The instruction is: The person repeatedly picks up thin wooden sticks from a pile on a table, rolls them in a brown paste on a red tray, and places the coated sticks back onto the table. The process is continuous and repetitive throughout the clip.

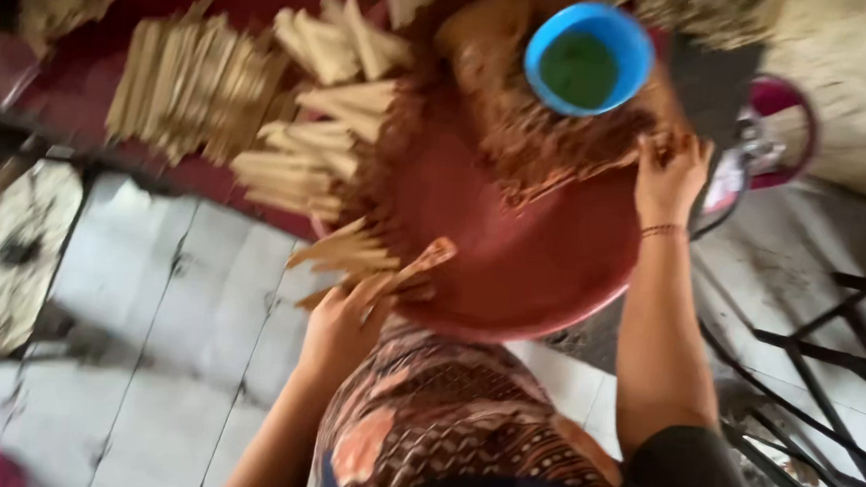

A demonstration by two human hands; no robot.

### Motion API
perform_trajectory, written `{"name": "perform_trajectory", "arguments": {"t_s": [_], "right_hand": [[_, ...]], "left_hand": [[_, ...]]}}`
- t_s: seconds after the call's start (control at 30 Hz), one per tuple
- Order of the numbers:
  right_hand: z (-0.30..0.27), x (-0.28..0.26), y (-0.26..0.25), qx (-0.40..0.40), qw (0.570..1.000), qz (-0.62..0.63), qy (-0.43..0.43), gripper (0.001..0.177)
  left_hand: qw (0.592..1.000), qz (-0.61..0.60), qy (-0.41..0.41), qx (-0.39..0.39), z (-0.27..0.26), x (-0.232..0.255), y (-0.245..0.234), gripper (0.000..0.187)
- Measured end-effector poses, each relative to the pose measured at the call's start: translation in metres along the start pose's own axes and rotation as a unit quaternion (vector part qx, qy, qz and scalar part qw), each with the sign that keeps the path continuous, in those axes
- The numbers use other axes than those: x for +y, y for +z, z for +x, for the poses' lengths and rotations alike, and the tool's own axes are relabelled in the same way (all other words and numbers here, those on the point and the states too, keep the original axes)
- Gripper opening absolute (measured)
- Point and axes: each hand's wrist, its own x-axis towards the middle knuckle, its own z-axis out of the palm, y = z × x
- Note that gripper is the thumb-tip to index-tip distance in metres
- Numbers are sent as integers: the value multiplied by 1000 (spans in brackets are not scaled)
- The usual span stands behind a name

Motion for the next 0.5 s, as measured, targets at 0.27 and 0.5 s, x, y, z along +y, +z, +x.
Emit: {"name": "perform_trajectory", "arguments": {"t_s": [0.27,0.5], "right_hand": [[-26,13,28,2,992,130,-10,26],[-43,-58,35,-12,979,150,137,20]], "left_hand": [[975,80,197,-72,-3,-13,11,48],[942,176,106,-265,38,-20,-6,66]]}}
